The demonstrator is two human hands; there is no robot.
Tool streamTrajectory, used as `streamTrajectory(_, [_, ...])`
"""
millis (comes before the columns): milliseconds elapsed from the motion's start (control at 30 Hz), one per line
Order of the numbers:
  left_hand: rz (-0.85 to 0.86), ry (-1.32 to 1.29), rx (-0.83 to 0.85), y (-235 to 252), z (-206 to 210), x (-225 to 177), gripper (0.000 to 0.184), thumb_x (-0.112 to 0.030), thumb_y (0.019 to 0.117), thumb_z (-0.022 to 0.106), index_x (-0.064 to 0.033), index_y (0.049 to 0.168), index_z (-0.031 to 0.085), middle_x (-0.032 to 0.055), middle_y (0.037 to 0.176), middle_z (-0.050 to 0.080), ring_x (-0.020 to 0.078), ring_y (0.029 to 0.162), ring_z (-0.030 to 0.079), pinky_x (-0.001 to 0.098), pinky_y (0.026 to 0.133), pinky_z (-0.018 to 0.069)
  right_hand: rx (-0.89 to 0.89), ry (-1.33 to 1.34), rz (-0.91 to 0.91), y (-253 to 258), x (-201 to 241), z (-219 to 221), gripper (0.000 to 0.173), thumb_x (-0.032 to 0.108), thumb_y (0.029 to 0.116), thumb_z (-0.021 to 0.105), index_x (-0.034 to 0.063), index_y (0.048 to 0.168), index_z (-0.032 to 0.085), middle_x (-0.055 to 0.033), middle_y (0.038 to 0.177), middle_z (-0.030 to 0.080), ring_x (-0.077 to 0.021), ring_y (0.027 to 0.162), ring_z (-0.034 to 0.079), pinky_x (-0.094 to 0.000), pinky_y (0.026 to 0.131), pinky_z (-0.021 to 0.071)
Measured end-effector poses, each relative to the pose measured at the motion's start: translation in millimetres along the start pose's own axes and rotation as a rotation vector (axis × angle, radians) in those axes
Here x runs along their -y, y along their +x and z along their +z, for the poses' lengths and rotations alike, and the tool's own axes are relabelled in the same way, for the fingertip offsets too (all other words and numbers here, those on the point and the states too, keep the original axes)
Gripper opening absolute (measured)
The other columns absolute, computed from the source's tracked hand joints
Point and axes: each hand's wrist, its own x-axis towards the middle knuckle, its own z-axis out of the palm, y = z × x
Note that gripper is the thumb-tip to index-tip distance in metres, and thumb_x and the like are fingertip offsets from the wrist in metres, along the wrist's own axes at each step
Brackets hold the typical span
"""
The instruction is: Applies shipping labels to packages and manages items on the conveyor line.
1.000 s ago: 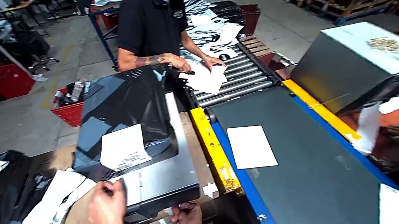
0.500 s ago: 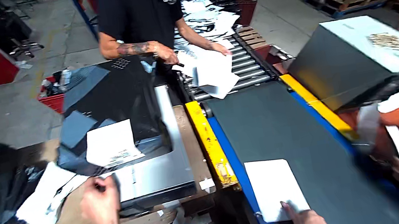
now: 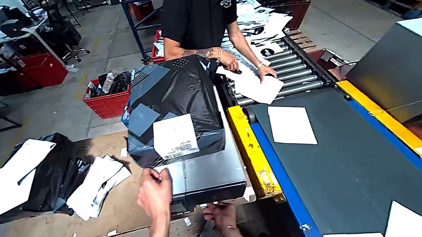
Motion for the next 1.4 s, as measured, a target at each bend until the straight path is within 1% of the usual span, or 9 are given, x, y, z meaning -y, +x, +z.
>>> streamTrajectory(167, [0.038, -0.028, 0.011, -3, 9, -3, 0.031, -0.033, 0.0968, 0.058, -0.0029, 0.096, 0.064, 0.0218, 0.083, 0.065, 0.0451, 0.081, 0.064, 0.0689, 0.067, 0.0445, 0.096, -0.053, -0.157, -18, 5, -65, 0.02, 0.014, 0.0958, 0.075, -0.0047, 0.09, 0.073, -0.0106, 0.069, 0.073, -0.0154, 0.057, 0.069, -0.032, 0.056, 0.0599])
streamTrajectory(433, [0.06, -0.033, -0.055, 5, 20, 4, 0.035, -0.032, 0.0961, 0.054, 0.001, 0.09, 0.061, 0.0211, 0.083, 0.061, 0.0396, 0.082, 0.06, 0.0658, 0.073, 0.0429, -0.571, -0.453, -0.22, 155, 85, -393, 0.034, 0.034, 0.0975, 0.073, 0.0028, 0.083, 0.075, -0.0069, 0.074, 0.074, -0.0201, 0.065, 0.068, -0.0457, 0.069, 0.0555])
streamTrajectory(533, [0.07, -0.044, -0.057, 5, 24, 4, 0.033, -0.031, 0.096, 0.054, 0.0011, 0.088, 0.059, 0.0174, 0.081, 0.058, 0.0321, 0.08, 0.057, 0.0584, 0.074, 0.043, -0.616, -0.78, 0.094, 156, 78, -443, 0.055, 0.057, 0.0853, 0.079, 0.0047, 0.101, 0.077, -0.0157, 0.099, 0.076, -0.0332, 0.099, 0.071, -0.0567, 0.092, 0.053])
streamTrajectory(633, [0.057, -0.063, -0.066, 0, 20, -5, 0.031, -0.028, 0.0951, 0.054, 0.0025, 0.089, 0.059, 0.0203, 0.082, 0.059, 0.0355, 0.08, 0.058, 0.0608, 0.073, 0.0439, -0.687, -1.003, 0.249, 107, 61, -459, 0.092, 0.08, 0.0725, 0.074, 0.0022, 0.12, 0.07, -0.0235, 0.12, 0.071, -0.04, 0.116, 0.067, -0.0616, 0.095, 0.0529])
streamTrajectory(733, [0.038, -0.056, -0.072, -3, 13, -11, 0.03, -0.026, 0.0963, 0.057, 0.0025, 0.089, 0.062, 0.0227, 0.08, 0.062, 0.0424, 0.078, 0.062, 0.0667, 0.068, 0.0454, -0.678, -1.124, 0.125, 46, 33, -429, 0.083, 0.078, 0.0827, 0.065, -0.001, 0.107, 0.074, -0.0289, 0.111, 0.071, -0.0466, 0.107, 0.069, -0.0669, 0.087, 0.0528])
streamTrajectory(833, [-0.032, 0.002, -0.042, -2, 3, -5, 0.029, -0.031, 0.0966, 0.059, -0.0033, 0.093, 0.066, 0.0199, 0.08, 0.066, 0.0432, 0.078, 0.065, 0.0675, 0.065, 0.0474, -0.321, -1.112, -0.123, 14, -12, -327, 0.069, 0.067, 0.0946, 0.057, 0.0009, 0.092, 0.077, -0.0255, 0.092, 0.074, -0.0449, 0.09, 0.072, -0.0677, 0.079, 0.0538])
streamTrajectory(1033, [-0.048, 0.007, 0.01, -1, 0, -2, 0.026, -0.033, 0.0965, 0.059, -0.0082, 0.092, 0.063, 0.015, 0.078, 0.065, 0.039, 0.077, 0.065, 0.0628, 0.065, 0.0476, 0.225, -0.406, -0.345, 5, -58, -99, 0.024, 0.026, 0.0961, 0.074, 0.0026, 0.1, 0.077, -0.0069, 0.084, 0.077, -0.018, 0.069, 0.074, -0.0391, 0.067, 0.0644])
streamTrajectory(1233, [-0.012, 0.001, 0.017, -2, -1, -2, 0.025, -0.032, 0.0966, 0.06, -0.008, 0.09, 0.063, 0.0158, 0.084, 0.066, 0.038, 0.079, 0.065, 0.0617, 0.066, 0.0471, 0.014, -0.107, -0.026, -1, -3, -10, 0.025, 0.024, 0.0958, 0.077, -0.0005, 0.097, 0.075, -0.0086, 0.08, 0.078, -0.0144, 0.059, 0.07, -0.03, 0.052, 0.0552])
streamTrajectory(1400, [0.025, -0.025, 0.021, -3, 5, -3, 0.03, -0.034, 0.0969, 0.06, -0.0047, 0.093, 0.064, 0.0189, 0.079, 0.064, 0.0429, 0.078, 0.064, 0.0668, 0.065, 0.0445, -0.111, -0.125, -0.218, -20, -7, -20, 0.026, 0.016, 0.0927, 0.078, -0.0023, 0.076, 0.07, -0.009, 0.064, 0.07, -0.0162, 0.054, 0.065, -0.0368, 0.057, 0.0561])
